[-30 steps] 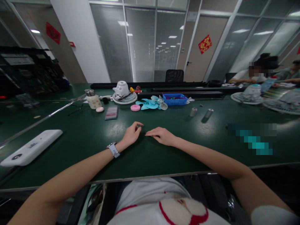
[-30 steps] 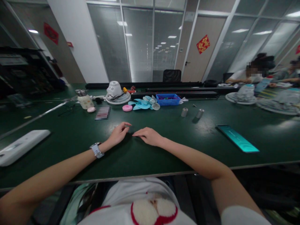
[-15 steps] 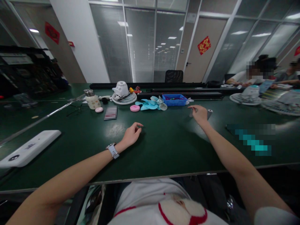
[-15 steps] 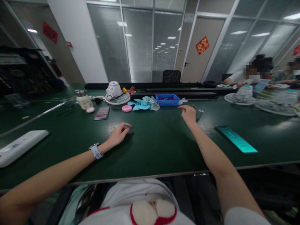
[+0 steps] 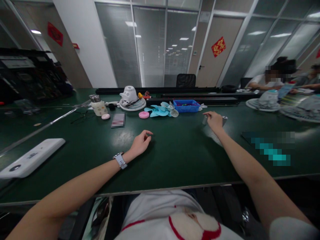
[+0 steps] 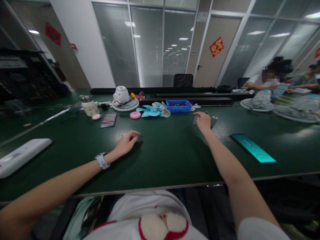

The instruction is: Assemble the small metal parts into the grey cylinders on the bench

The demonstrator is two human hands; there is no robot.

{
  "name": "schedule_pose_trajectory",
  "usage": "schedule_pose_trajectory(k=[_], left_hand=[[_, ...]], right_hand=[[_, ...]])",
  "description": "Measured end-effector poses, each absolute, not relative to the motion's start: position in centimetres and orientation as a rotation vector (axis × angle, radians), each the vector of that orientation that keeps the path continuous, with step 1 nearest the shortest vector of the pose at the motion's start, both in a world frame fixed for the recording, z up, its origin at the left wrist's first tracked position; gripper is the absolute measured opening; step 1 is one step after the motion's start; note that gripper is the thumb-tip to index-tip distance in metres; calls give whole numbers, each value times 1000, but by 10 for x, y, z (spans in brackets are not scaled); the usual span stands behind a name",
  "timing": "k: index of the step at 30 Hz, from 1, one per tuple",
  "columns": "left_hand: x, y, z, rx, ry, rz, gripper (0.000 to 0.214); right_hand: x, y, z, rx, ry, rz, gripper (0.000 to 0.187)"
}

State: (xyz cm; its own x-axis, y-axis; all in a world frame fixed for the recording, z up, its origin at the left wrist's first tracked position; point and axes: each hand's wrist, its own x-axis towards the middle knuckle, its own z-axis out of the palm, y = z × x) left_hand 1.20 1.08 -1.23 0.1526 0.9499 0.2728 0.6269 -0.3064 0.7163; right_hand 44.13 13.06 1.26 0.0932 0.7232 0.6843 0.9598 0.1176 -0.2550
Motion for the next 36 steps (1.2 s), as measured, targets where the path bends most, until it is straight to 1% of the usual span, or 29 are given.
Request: schedule_pose_trajectory(k=[6,12,17,20,32,36], left_hand=[[12,10,-12,2002,1502,983,28],[13,10,-12,1999,1494,991,27],[13,10,-12,2005,1491,996,26],[13,10,-12,1999,1496,995,26],[14,10,-11,2001,1502,994,26],[14,10,-10,2002,1499,987,26]], right_hand=[[438,129,7,-1664,-1661,-437,35],[441,128,2,-1642,-1669,-418,40],[450,132,-11,-1837,-1574,-248,49],[452,133,-15,-1867,-1566,-200,51],[443,127,-10,-1840,-1556,-284,47],[444,128,-11,-1891,-1514,-270,49]])
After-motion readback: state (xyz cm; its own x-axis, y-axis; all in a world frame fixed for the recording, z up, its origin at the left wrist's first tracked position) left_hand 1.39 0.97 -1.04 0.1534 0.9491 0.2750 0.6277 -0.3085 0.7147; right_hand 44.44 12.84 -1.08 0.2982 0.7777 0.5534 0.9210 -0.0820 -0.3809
